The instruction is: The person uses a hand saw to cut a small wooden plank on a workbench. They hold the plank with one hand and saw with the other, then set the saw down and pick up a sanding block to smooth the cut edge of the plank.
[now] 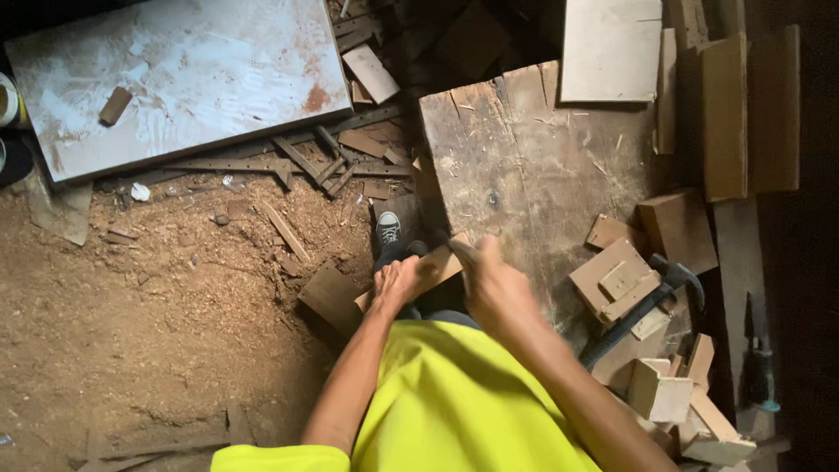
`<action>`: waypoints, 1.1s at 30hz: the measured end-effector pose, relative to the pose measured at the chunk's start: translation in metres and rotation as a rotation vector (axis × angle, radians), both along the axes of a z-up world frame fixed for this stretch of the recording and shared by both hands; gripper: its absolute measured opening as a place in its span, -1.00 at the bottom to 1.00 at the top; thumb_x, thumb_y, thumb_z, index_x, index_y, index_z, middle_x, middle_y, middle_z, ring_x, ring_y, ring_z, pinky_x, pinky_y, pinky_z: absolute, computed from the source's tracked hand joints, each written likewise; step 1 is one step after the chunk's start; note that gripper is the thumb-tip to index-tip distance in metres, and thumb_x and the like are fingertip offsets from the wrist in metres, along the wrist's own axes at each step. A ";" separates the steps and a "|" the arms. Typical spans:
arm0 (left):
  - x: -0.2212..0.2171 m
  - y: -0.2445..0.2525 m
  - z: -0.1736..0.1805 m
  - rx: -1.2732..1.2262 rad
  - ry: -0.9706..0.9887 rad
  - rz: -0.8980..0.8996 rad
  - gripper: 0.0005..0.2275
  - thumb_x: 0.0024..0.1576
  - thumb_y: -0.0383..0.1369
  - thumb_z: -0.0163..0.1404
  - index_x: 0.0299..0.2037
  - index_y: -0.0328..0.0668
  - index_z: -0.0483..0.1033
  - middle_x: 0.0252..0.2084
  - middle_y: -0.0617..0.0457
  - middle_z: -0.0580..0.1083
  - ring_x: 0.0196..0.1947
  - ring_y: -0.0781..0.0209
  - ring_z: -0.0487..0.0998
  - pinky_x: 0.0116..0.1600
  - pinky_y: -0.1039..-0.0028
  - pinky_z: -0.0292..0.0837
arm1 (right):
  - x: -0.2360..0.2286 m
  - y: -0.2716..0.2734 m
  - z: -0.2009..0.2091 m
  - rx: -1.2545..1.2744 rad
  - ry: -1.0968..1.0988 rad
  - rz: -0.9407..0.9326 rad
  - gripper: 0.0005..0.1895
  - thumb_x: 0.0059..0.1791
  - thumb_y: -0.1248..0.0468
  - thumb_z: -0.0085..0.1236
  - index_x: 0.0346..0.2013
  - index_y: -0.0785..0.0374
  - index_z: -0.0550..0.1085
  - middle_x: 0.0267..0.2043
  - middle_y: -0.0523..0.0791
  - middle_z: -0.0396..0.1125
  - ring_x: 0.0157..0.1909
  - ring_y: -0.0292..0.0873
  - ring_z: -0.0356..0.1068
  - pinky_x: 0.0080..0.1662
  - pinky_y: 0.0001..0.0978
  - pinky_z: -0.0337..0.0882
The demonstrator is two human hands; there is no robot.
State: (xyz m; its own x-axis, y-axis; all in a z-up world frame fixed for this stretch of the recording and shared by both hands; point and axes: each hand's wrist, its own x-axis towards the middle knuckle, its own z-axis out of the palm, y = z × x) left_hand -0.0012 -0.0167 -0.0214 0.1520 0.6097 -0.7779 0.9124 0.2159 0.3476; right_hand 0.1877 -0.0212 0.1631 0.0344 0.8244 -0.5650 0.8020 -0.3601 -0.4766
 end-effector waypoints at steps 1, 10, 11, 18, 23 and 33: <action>0.000 -0.001 -0.004 0.097 -0.028 -0.028 -0.56 0.09 0.04 -0.05 0.04 0.00 0.57 0.01 -0.31 0.55 0.10 -0.30 0.54 0.17 -0.01 0.40 | -0.005 0.004 -0.007 0.025 0.018 0.004 -0.66 0.02 0.27 -0.08 0.01 0.28 0.08 -0.42 0.32 0.39 -0.35 0.46 0.37 -0.34 0.32 0.31; -0.004 0.002 0.003 0.054 -0.015 0.049 -0.52 0.19 0.14 -0.11 0.05 -0.01 0.56 0.07 -0.33 0.50 0.14 -0.36 0.48 0.21 -0.07 0.33 | 0.010 0.023 0.108 -0.417 -0.032 -0.132 -0.72 0.14 0.24 -0.26 0.12 0.16 0.01 -0.29 0.26 0.43 -0.35 0.26 0.51 -0.36 0.14 0.52; -0.005 -0.002 0.007 0.060 -0.012 0.058 -0.52 0.15 0.14 -0.07 0.06 0.00 0.56 0.07 -0.31 0.51 0.14 -0.36 0.48 0.21 -0.07 0.33 | 0.017 0.019 0.130 -0.411 -0.087 -0.079 -0.69 0.18 0.17 -0.24 0.14 0.18 0.00 -0.27 0.28 0.42 -0.37 0.21 0.51 -0.36 0.07 0.51; -0.005 -0.002 -0.004 0.050 0.020 0.021 -0.54 0.13 0.12 0.00 0.04 0.01 0.53 0.06 -0.28 0.52 0.13 -0.33 0.49 0.19 -0.08 0.33 | 0.008 0.018 0.163 -0.703 -0.049 -0.472 -0.63 0.28 -0.02 -0.49 0.20 0.01 0.26 -0.30 0.20 0.43 -0.33 0.15 0.44 -0.24 0.11 0.47; -0.012 -0.012 -0.032 0.158 -0.009 -0.011 -0.68 0.15 -0.10 -0.06 0.05 0.08 0.54 0.02 -0.26 0.56 0.08 -0.36 0.53 0.15 -0.10 0.40 | 0.003 -0.020 0.135 -0.018 0.211 0.178 -0.31 -0.08 0.37 0.07 0.26 0.51 0.01 -0.40 0.22 0.42 -0.36 0.30 0.44 -0.33 0.13 0.42; -0.002 0.006 -0.016 0.186 0.020 -0.009 -0.51 0.10 0.18 -0.01 0.00 -0.01 0.54 0.01 -0.31 0.54 0.09 -0.41 0.50 0.14 -0.16 0.36 | 0.035 -0.040 0.139 -0.230 0.038 -0.075 -0.77 0.13 0.21 -0.18 -0.09 0.31 0.11 -0.51 0.16 0.40 -0.50 0.22 0.39 -0.49 0.16 0.42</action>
